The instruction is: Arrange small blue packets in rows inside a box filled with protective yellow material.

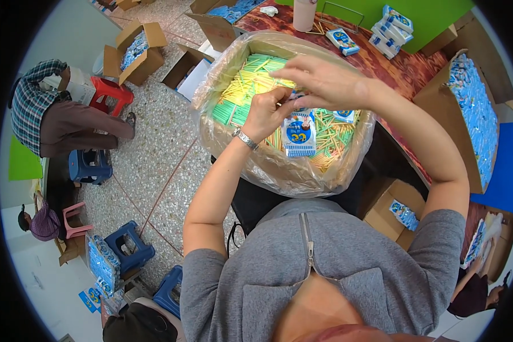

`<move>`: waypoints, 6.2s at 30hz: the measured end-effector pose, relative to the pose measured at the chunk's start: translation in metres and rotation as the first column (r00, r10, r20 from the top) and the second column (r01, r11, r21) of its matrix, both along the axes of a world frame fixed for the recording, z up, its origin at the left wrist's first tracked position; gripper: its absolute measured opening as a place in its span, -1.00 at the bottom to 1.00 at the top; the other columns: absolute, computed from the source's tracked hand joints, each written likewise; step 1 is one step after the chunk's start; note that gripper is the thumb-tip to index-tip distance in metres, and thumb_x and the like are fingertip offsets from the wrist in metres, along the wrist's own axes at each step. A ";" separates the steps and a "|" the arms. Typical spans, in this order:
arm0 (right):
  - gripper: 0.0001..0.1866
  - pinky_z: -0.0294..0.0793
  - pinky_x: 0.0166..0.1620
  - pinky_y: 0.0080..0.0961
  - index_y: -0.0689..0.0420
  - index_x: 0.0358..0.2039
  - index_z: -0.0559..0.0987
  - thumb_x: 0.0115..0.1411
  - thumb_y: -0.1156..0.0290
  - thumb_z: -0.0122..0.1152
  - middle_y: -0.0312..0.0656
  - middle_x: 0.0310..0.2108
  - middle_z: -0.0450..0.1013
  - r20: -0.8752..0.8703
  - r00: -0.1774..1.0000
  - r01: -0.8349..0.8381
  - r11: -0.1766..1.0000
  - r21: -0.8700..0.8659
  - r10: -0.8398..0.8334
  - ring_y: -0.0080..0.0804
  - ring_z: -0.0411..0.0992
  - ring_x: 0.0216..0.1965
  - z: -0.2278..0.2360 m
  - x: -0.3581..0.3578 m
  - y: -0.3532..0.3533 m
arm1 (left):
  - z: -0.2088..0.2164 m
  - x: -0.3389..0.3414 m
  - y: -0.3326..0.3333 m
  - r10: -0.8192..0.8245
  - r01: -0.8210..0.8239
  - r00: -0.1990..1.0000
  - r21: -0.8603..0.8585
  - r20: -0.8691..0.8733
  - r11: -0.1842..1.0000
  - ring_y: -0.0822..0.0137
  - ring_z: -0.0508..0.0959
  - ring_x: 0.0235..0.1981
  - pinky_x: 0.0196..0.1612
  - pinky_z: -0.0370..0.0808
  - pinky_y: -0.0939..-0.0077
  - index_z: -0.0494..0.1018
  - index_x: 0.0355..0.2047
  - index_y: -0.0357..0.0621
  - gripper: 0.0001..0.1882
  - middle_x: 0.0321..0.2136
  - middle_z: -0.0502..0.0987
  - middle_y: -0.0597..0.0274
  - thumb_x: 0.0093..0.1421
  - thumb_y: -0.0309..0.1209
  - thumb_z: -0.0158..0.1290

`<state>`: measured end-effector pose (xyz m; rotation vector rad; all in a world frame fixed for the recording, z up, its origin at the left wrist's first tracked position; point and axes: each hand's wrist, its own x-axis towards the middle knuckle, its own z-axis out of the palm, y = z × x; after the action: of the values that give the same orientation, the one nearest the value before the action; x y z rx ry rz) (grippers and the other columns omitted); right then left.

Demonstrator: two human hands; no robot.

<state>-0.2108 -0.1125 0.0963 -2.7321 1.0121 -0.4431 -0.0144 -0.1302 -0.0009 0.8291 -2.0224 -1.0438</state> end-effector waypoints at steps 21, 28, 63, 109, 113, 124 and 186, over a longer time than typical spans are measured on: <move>-0.64 0.42 -0.29 -0.19 0.10 -0.44 0.48 0.03 0.07 0.33 -0.14 -0.44 0.46 -0.209 0.888 0.446 0.877 0.179 -0.409 -0.06 0.46 -0.33 -0.108 -0.014 0.010 | -0.041 0.008 0.033 0.128 -0.102 0.934 -0.093 0.334 0.990 0.18 0.60 -0.41 -0.31 0.52 0.32 0.41 -0.11 -0.25 -0.45 -0.41 0.56 0.07 -0.09 -0.33 0.36; -0.78 0.42 -0.32 -0.22 0.14 -0.44 0.51 0.09 0.27 0.30 -0.14 -0.51 0.47 0.105 0.934 0.333 0.939 0.082 -0.341 -0.10 0.47 -0.38 -0.088 -0.015 0.027 | -0.024 0.011 0.040 0.197 -0.140 0.944 -0.218 0.266 0.966 0.03 0.56 -0.25 -0.20 0.50 0.23 0.41 -0.07 -0.19 -0.45 -0.25 0.51 0.02 -0.04 -0.25 0.32; -0.61 0.35 0.12 -0.26 0.03 0.08 0.45 0.24 0.29 0.06 -0.13 0.04 0.42 -0.345 0.937 -0.044 0.998 0.035 0.053 -0.13 0.37 0.06 -0.144 -0.001 -0.086 | -0.029 0.034 0.059 0.096 -0.097 0.995 0.079 0.023 0.992 0.51 0.39 -0.64 -0.55 0.35 0.53 0.50 -0.46 -0.27 -0.74 -0.66 0.42 0.23 0.19 -0.29 0.16; -0.43 0.43 -0.01 -0.19 -0.15 0.08 0.47 -0.02 0.27 0.32 -0.12 -0.09 0.38 -0.384 0.920 0.154 0.973 0.174 -0.077 -0.14 0.34 0.03 -0.093 0.008 -0.074 | -0.024 0.055 0.012 0.437 -0.292 0.860 0.447 -0.265 0.846 0.67 0.40 -0.59 -0.55 0.35 0.72 0.45 -0.55 -0.23 -0.75 -0.61 0.50 0.41 0.11 -0.39 0.28; -0.52 0.35 -0.05 -0.28 -0.23 0.01 0.51 0.03 0.43 0.22 -0.24 -0.18 0.33 -0.475 0.873 -0.061 0.991 0.118 0.110 -0.30 0.33 -0.03 -0.088 0.028 -0.064 | -0.026 0.058 0.013 0.463 -0.288 0.840 0.489 -0.283 0.823 0.66 0.40 -0.60 -0.55 0.35 0.72 0.45 -0.54 -0.23 -0.75 -0.61 0.50 0.40 0.11 -0.39 0.28; -0.93 0.34 -0.10 -0.40 -0.12 -0.40 0.55 0.10 0.26 0.13 -0.37 -0.22 0.35 -0.608 0.742 -0.401 0.914 -0.068 0.281 -0.47 0.33 -0.07 -0.101 0.035 -0.067 | -0.025 0.055 0.017 0.442 -0.262 0.854 0.507 -0.274 0.821 0.65 0.41 -0.57 -0.51 0.37 0.72 0.47 -0.52 -0.24 -0.77 -0.58 0.52 0.38 0.11 -0.38 0.28; -0.57 0.49 -0.19 -0.17 0.04 -0.05 0.48 0.03 0.34 0.31 -0.12 -0.32 0.52 -0.103 0.992 -0.096 0.976 -0.197 0.077 -0.09 0.51 -0.24 0.023 -0.007 -0.002 | -0.010 -0.002 0.018 0.208 -0.199 0.978 -0.298 0.000 0.934 0.06 0.57 -0.42 -0.35 0.50 0.26 0.54 -0.37 -0.26 -0.79 -0.49 0.56 0.05 0.01 -0.42 0.27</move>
<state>-0.2178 -0.1148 0.1189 -2.9905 0.9103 -0.4263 -0.0168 -0.1119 -0.0112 0.8743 -2.0048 -0.5957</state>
